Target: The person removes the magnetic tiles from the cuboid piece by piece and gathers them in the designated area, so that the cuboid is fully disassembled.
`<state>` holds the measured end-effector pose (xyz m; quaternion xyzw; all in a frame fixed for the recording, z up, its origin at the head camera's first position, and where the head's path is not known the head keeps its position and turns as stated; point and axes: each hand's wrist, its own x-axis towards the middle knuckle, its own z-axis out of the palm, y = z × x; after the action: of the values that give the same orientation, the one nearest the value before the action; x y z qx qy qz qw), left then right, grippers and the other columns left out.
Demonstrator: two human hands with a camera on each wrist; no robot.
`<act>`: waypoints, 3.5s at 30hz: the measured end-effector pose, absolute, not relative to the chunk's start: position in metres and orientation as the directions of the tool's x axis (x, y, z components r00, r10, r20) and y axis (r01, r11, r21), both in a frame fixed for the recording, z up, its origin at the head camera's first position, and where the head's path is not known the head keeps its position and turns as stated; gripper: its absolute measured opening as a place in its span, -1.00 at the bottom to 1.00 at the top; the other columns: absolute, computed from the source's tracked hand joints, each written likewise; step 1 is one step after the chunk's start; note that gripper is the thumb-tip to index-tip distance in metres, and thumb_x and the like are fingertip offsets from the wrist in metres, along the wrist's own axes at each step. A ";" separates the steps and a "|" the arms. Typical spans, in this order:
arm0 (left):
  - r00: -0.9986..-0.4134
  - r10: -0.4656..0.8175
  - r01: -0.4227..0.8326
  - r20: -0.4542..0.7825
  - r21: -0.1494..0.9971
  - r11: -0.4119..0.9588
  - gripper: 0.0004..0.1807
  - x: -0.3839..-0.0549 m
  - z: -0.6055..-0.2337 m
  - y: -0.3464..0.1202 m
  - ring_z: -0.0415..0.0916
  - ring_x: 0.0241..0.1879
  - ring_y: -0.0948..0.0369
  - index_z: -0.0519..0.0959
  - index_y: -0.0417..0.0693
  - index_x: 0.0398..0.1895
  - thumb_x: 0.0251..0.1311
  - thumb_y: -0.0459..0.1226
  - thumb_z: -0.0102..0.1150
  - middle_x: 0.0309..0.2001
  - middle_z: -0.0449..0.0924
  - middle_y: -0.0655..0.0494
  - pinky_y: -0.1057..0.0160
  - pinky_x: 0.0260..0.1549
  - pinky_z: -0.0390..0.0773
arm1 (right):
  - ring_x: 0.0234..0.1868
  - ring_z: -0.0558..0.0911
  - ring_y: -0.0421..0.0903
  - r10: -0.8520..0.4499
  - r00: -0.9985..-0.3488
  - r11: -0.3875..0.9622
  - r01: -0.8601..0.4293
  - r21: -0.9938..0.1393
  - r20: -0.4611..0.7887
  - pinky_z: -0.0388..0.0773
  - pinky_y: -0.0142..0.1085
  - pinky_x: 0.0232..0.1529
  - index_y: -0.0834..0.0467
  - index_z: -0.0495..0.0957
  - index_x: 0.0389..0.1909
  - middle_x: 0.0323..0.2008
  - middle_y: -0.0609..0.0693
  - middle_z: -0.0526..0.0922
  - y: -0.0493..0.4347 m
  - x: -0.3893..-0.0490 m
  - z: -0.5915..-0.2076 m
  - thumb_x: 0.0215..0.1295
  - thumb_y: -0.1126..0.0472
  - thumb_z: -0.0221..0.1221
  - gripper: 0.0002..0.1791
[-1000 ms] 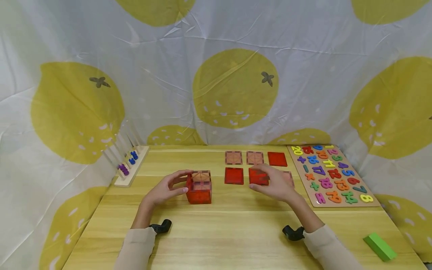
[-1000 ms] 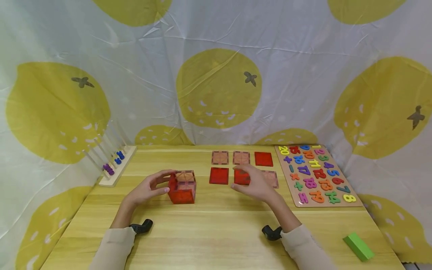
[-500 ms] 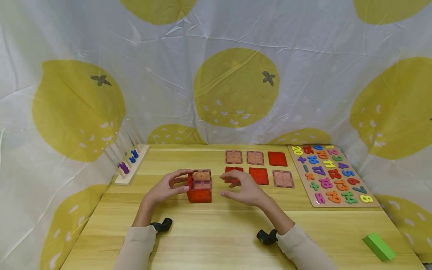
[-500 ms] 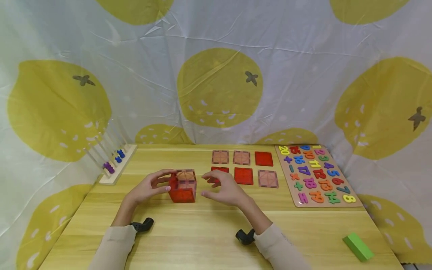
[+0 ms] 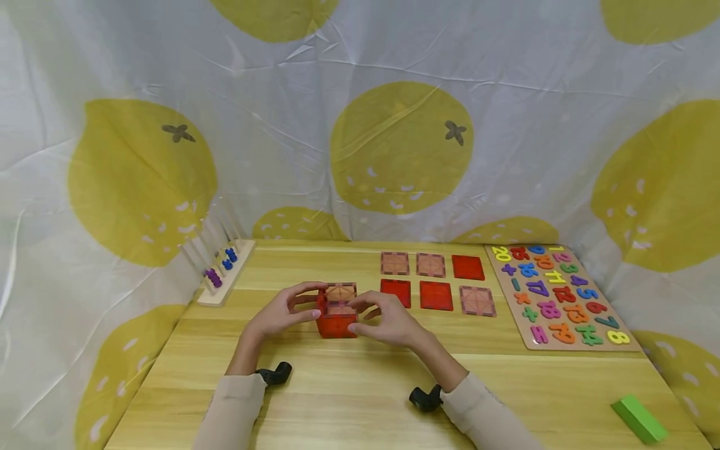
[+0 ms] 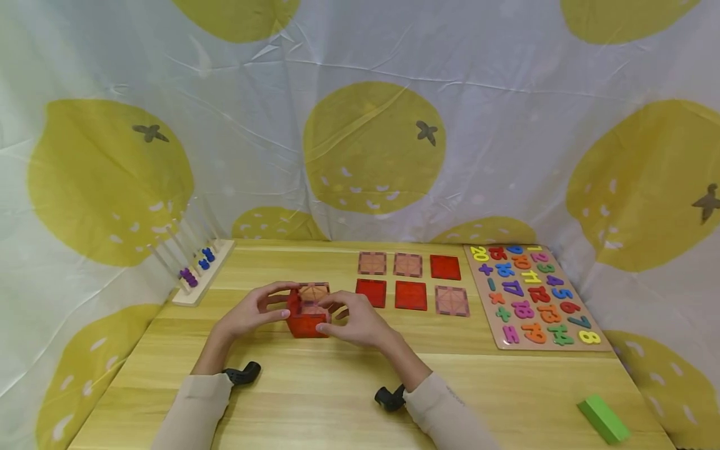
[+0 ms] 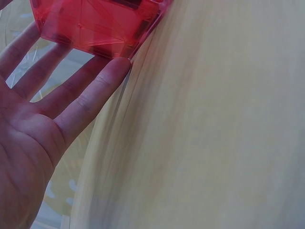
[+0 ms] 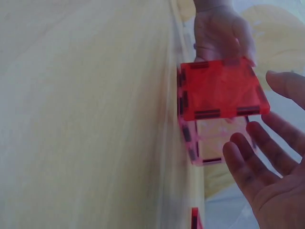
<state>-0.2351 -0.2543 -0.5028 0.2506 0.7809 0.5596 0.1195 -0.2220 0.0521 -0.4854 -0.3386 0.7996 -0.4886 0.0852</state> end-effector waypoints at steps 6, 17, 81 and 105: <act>-0.846 0.524 0.265 0.099 0.931 0.251 -0.38 -0.235 -0.502 -0.252 0.36 0.41 -0.28 0.38 0.06 0.48 0.38 -0.27 0.29 0.49 0.34 -0.06 -0.15 0.26 0.55 | 0.06 0.67 -0.10 -0.642 -0.744 0.304 -0.471 -0.828 0.188 0.71 -0.11 0.09 0.17 0.60 0.22 0.13 0.07 0.70 0.046 -0.224 -0.491 0.32 -0.03 0.38 -0.46; -0.834 0.537 0.298 0.125 0.922 0.247 -0.37 -0.238 -0.505 -0.252 0.37 0.40 -0.29 0.37 -0.01 0.48 0.37 -0.31 0.29 0.48 0.35 -0.14 -0.08 0.27 0.57 | 0.03 0.67 -0.19 -0.645 -0.738 0.330 -0.503 -0.799 0.199 0.71 -0.27 0.01 0.08 0.66 0.18 0.07 -0.15 0.71 0.034 -0.225 -0.497 0.33 -0.06 0.37 -0.52; -0.815 0.557 0.290 0.159 0.945 0.154 -0.22 -0.240 -0.505 -0.255 0.33 0.43 -0.27 0.38 -0.19 0.43 0.12 -0.44 0.49 0.42 0.34 -0.17 -0.22 0.34 0.42 | -0.08 0.68 -0.12 -0.475 -0.875 0.447 -0.329 -0.832 0.090 0.68 -0.32 -0.04 0.07 0.74 0.03 -0.10 -0.08 0.76 0.129 -0.222 -0.496 0.38 0.07 0.34 -0.72; -0.831 0.542 0.262 0.124 0.947 0.185 -0.24 -0.241 -0.504 -0.262 0.31 0.44 -0.27 0.38 -0.14 0.43 0.16 -0.39 0.47 0.45 0.33 -0.17 -0.19 0.35 0.42 | -0.15 0.54 -0.09 -0.540 -0.841 0.520 -0.368 -0.771 0.037 0.57 -0.37 -0.20 0.10 0.65 0.17 -0.01 -0.04 0.67 0.145 -0.224 -0.510 0.17 -0.01 0.50 -0.44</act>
<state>-0.2409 -0.2619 -0.5042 0.2645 0.7603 0.5808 0.1207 -0.2243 0.1452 -0.5104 -0.2624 0.8656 -0.4136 0.1042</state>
